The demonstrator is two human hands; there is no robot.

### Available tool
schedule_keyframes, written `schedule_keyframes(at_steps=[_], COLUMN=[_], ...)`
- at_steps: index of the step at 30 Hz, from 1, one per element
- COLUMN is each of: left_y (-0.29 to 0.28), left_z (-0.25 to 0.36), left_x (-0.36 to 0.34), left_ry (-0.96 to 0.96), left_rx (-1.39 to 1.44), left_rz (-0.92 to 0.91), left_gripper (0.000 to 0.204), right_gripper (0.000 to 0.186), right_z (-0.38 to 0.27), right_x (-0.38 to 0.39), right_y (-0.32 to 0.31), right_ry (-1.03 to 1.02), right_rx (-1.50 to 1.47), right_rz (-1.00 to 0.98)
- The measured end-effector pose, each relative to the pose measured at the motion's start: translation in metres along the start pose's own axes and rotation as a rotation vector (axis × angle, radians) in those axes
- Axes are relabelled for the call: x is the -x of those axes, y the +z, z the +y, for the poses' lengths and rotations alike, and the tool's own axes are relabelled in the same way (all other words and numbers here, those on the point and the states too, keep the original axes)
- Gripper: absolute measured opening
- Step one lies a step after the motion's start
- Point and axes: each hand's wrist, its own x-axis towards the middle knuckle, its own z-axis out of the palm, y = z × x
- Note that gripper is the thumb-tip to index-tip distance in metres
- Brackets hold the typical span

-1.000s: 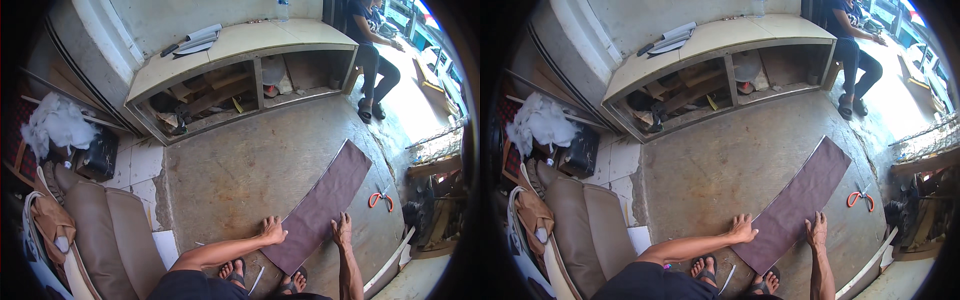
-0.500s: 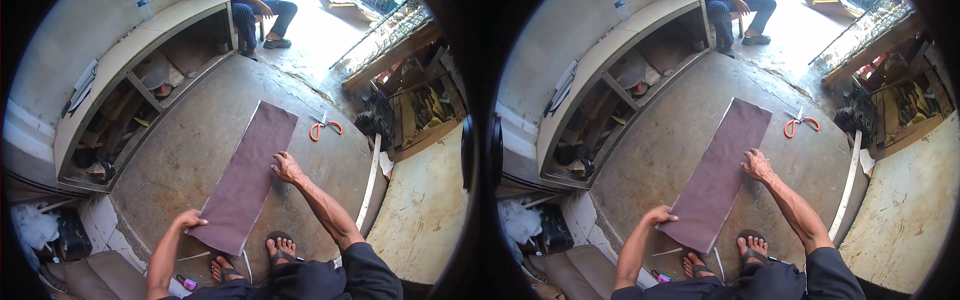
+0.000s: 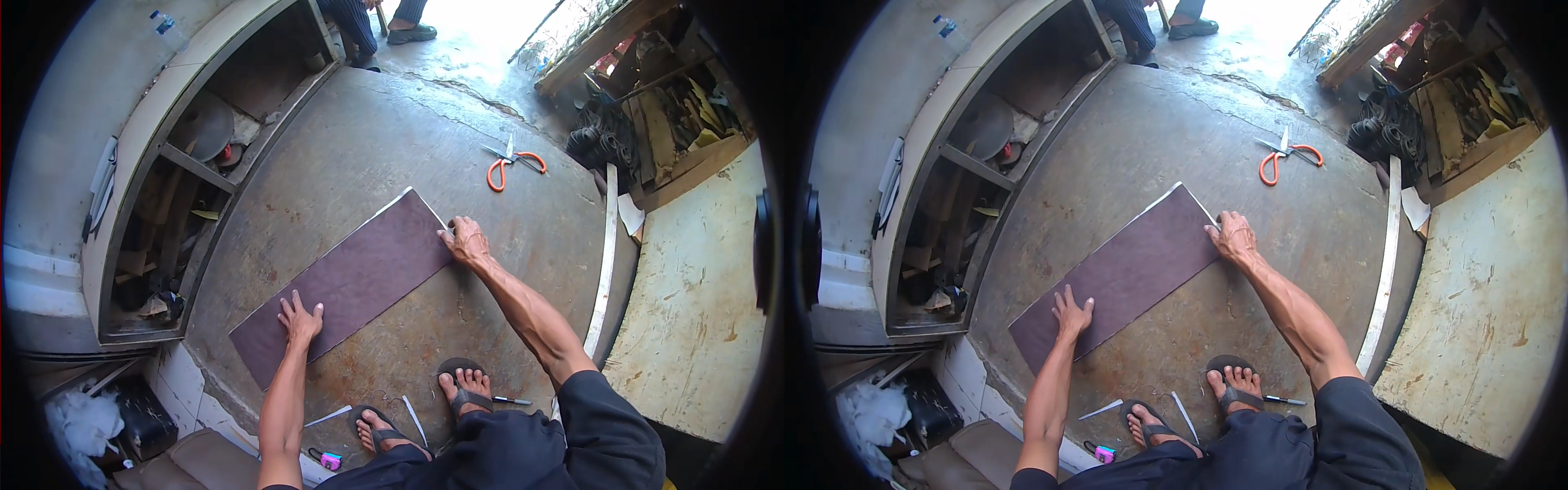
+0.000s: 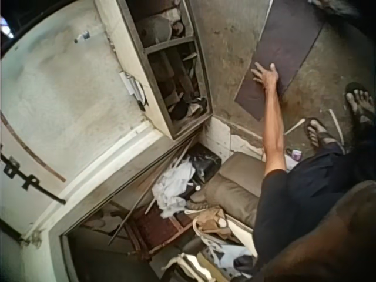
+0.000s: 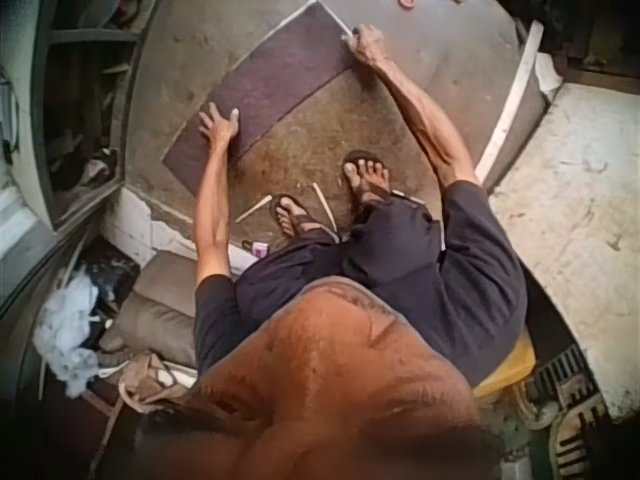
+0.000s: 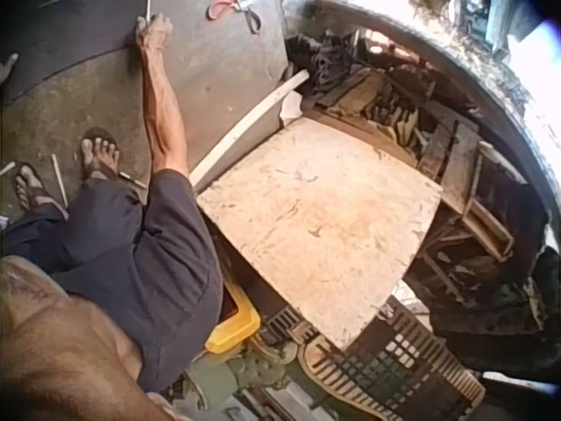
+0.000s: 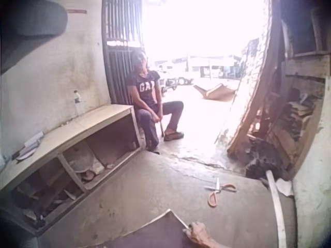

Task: The person cuts a piece of upholstery fabric using shears, then takes the fabric piece outside to a couch frame to check the fit and alignment.

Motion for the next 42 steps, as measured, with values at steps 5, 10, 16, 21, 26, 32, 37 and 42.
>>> schedule_keyframes(at_steps=[5,10,16,21,26,32,37,42], left_y=[0.005,0.001,-0.009,-0.011,-0.014,-0.016,0.003,-0.032], left_z=[0.018,0.011,0.021,0.026,0.014,0.012,-0.004,-0.103], left_x=[0.009,0.010,0.020,0.023,0.026,0.020,0.001,-0.016], left_ry=[-0.092,-0.027,-0.088,-0.091,-0.122,-0.116,-0.040,-0.072], left_rx=[0.028,-0.001,0.015,0.051,0.081,0.063,0.025,0.013], left_rz=[-0.055,-0.069,-0.132,-0.148,-0.144,-0.135,-0.097,-0.089], left_gripper=[0.091,0.091,0.091,0.091,0.093,0.095,0.096,0.106], right_gripper=[0.038,0.039,0.031,0.032,0.033,0.034,0.045,0.071], right_z=[-0.020,-0.022,-0.033,-0.011,-0.009,0.017,0.072,0.059], right_x=[-0.016,-0.023,-0.031,-0.046,-0.040,-0.043,-0.077,-0.120], right_y=[0.005,0.018,0.020,0.020,0.034,0.028,-0.011,-0.073], right_ry=[0.058,0.095,-0.022,-0.029,0.049,0.030,0.126,0.388], right_rx=[0.101,-0.008,0.086,-0.345,-0.282,-0.155,0.099,0.280], right_rz=[0.006,0.066,0.036,0.064,0.045,0.090,0.377,0.152])
